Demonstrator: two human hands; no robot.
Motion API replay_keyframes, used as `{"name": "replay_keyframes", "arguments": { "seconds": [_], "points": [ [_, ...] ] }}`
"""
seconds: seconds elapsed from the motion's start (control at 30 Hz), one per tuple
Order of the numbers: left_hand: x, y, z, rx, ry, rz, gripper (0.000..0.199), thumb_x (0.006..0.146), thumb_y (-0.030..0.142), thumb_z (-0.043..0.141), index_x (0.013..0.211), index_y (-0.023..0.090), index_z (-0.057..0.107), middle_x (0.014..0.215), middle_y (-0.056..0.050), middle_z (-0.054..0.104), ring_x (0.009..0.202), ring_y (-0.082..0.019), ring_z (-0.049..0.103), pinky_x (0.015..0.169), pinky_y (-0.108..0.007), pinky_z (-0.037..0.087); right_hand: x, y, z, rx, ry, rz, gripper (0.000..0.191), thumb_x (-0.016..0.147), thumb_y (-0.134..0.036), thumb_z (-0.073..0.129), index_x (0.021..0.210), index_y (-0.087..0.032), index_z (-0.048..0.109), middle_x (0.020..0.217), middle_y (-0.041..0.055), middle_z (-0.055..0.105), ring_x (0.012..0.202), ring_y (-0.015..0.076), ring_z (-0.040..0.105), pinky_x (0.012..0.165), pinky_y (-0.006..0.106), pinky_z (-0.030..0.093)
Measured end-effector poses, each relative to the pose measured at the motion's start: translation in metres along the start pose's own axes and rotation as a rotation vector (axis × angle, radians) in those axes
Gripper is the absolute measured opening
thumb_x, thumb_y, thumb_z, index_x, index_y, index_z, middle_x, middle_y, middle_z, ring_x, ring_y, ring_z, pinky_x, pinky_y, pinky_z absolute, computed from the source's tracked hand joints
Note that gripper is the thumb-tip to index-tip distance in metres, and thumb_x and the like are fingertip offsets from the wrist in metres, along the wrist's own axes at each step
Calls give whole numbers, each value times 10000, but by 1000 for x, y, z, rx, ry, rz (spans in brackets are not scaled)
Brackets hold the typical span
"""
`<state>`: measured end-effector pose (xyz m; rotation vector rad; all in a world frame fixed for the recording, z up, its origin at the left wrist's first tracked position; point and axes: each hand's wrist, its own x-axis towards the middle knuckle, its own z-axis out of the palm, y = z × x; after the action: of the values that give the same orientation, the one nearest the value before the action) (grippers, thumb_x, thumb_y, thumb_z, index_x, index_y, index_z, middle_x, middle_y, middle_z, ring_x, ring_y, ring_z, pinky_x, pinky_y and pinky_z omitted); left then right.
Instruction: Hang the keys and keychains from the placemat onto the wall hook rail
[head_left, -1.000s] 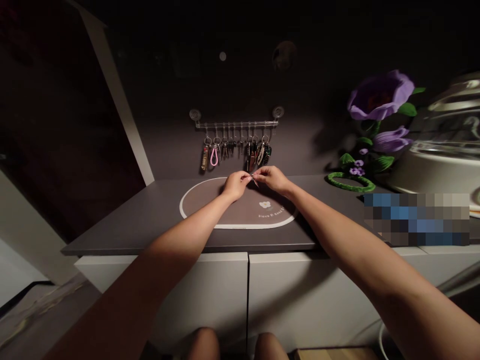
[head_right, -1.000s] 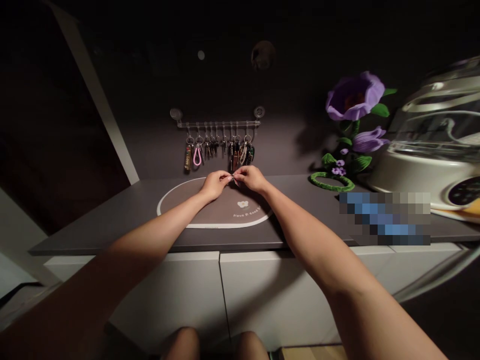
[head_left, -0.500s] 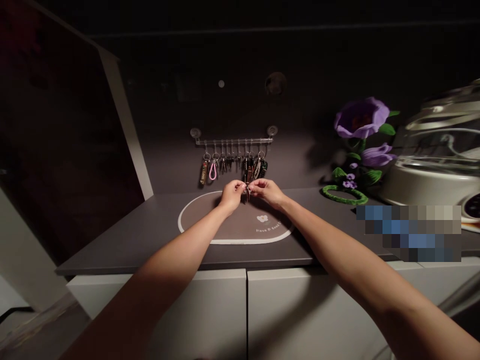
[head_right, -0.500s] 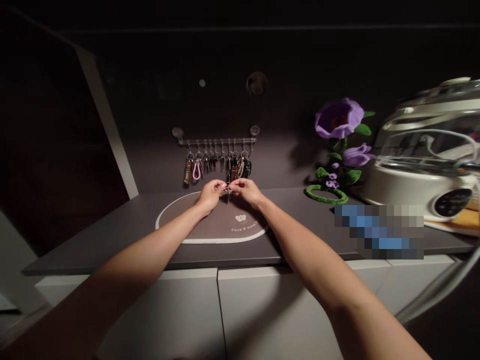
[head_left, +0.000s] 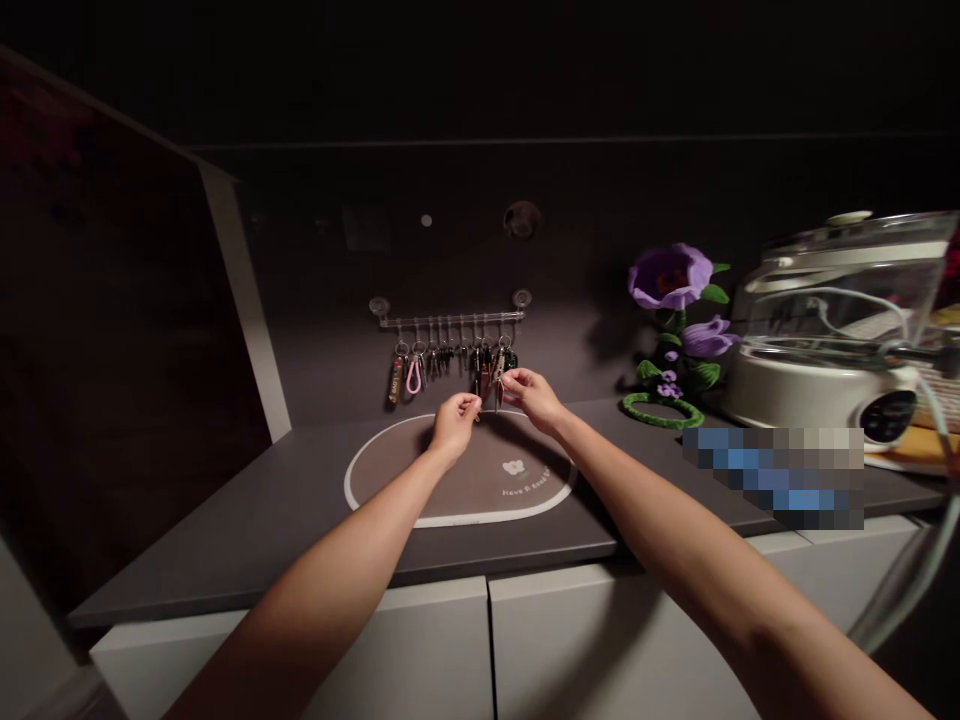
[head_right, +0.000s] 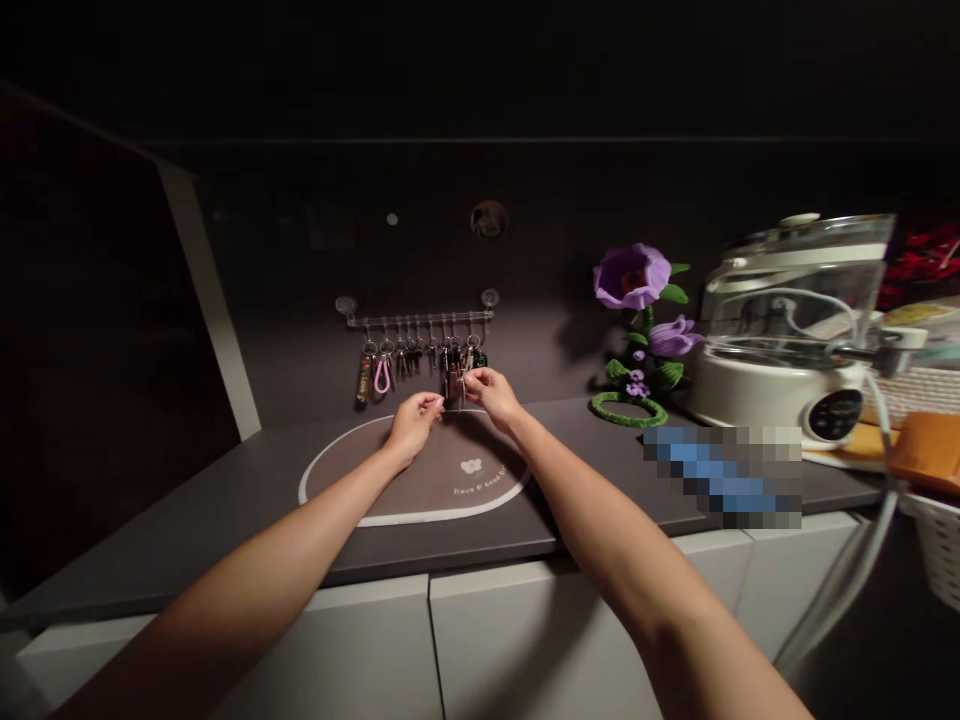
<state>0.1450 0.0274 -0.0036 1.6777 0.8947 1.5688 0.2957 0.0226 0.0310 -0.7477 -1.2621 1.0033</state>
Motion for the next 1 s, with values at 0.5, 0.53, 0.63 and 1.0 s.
{"name": "replay_keyframes", "arguments": {
  "seconds": [0.5, 0.53, 0.63, 1.0],
  "points": [
    [-3, -4, 4, 105, -45, 13, 149, 737, 257, 547, 760, 131, 623, 675, -31, 623, 609, -119, 528, 603, -235, 406, 56, -59, -9, -81, 369, 31, 168, 739, -62, 442, 601, -154, 466, 497, -40, 463, 447, 57, 423, 528, 242, 459],
    [-3, -4, 4, 107, -44, 14, 148, 735, 257, 549, 757, 131, 623, 677, -32, 624, 611, -119, 529, 604, -235, 407, 58, -60, -7, -84, 375, 33, 175, 737, -55, 433, 595, -153, 466, 486, -44, 456, 435, 54, 411, 525, 242, 458],
    [-3, -6, 4, 110, -34, 15, 148, 731, 259, 549, 754, 132, 624, 684, -36, 630, 620, -121, 534, 609, -236, 411, 63, -59, -5, -99, 392, 45, 188, 729, -53, 422, 577, -152, 468, 461, -46, 445, 420, 53, 394, 507, 231, 445],
    [-1, -8, 4, 103, -48, -1, 165, 730, 272, 543, 775, 129, 612, 689, -32, 607, 605, -105, 510, 584, -223, 401, 65, -40, -18, -169, 375, 87, 116, 658, -85, 470, 568, -159, 466, 417, -51, 419, 395, 49, 367, 442, 181, 350]
  ]
}}
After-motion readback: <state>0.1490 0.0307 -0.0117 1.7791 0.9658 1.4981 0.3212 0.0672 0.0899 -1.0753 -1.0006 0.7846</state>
